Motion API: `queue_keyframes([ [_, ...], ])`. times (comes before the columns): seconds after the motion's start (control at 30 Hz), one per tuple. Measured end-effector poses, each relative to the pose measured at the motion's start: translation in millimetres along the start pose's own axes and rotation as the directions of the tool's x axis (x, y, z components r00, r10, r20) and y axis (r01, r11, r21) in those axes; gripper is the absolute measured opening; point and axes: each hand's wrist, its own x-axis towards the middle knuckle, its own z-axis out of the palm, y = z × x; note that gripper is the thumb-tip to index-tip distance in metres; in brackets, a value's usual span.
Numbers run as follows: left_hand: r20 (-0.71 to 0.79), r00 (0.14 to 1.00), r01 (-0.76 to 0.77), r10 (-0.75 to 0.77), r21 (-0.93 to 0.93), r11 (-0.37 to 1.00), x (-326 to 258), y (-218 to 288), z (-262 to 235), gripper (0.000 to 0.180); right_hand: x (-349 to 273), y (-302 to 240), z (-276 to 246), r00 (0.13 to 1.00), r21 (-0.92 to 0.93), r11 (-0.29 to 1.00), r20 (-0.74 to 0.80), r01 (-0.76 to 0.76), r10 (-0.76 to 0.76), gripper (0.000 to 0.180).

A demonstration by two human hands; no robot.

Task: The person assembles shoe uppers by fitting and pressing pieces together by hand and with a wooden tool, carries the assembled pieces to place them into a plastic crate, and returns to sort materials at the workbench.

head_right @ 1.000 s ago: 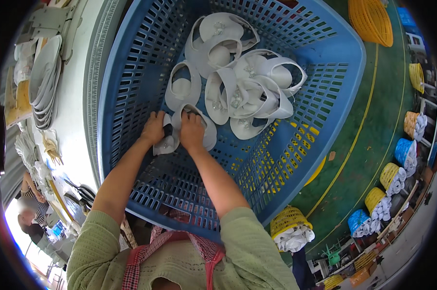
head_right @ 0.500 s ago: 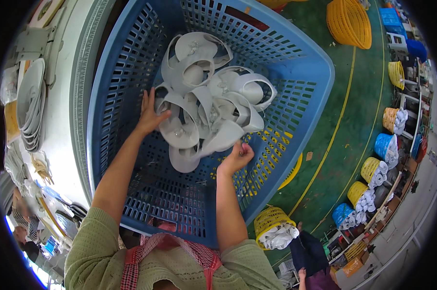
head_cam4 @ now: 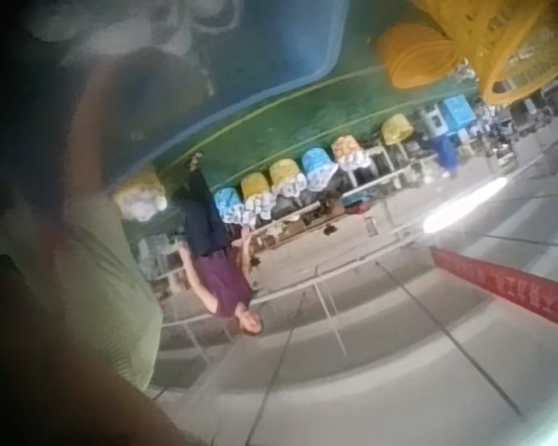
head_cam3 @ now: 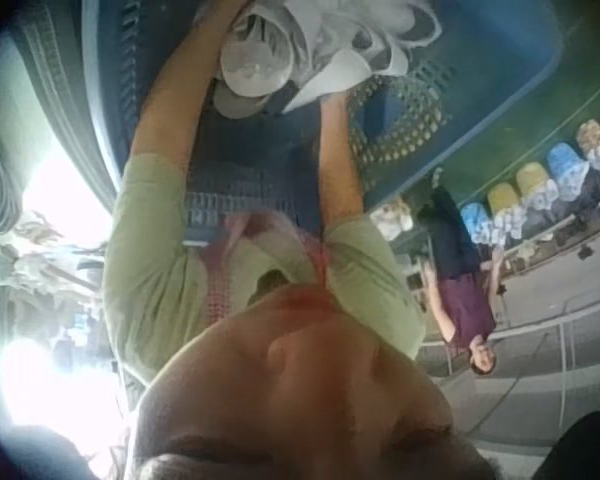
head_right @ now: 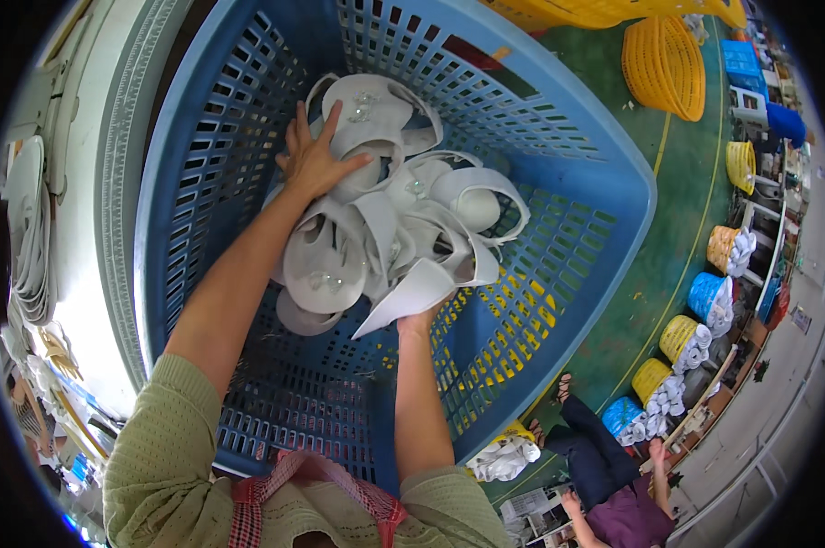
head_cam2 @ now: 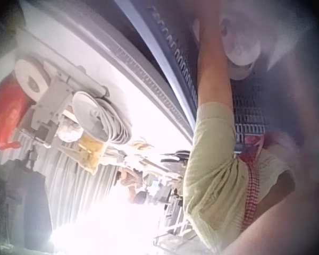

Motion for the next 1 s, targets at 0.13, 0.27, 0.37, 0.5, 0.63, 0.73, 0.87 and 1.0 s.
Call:
queue_keyframes([
  [0.13,0.081,0.992,-0.098,0.097,0.002,0.995,5,-10,23,0.087,5,-2,14,0.994,-0.129,0.988,-0.085,-0.082,0.072,0.031],
  [0.27,0.111,0.949,-0.291,0.294,-0.041,0.956,-29,-27,56,0.064,-1,5,52,0.999,-0.174,0.985,-0.04,-0.016,0.009,0.063],
  [0.37,0.408,0.889,0.091,0.206,-0.6,0.795,-67,-33,71,0.042,-9,5,55,0.993,-0.2,0.974,0.006,-0.11,0.114,0.064],
  [0.5,0.683,0.73,0.543,0.026,-0.603,0.585,-120,-13,32,0.035,-20,7,15,0.901,-0.238,0.942,0.308,-0.237,0.305,0.045],
  [0.63,0.331,0.924,0.208,0.194,-0.857,0.471,-173,-32,10,0.037,-53,26,-14,0.819,-0.405,0.875,0.573,0.264,0.019,0.042],
  [0.73,0.045,0.914,-0.201,0.404,-0.813,0.546,-206,-34,-30,0.035,-94,20,-34,0.772,-0.075,0.976,0.6,-0.205,0.209,0.042],
  [0.87,-0.217,0.837,-0.437,0.502,-0.817,0.376,-265,-47,-141,0.042,-175,0,-37,0.717,-0.052,0.865,0.535,-0.5,0.447,0.043],
  [1.0,-0.546,0.68,-0.708,0.489,-0.661,0.247,-353,-87,-276,0.051,-291,-38,-2,0.606,-0.332,0.913,0.685,-0.235,0.405,0.042],
])
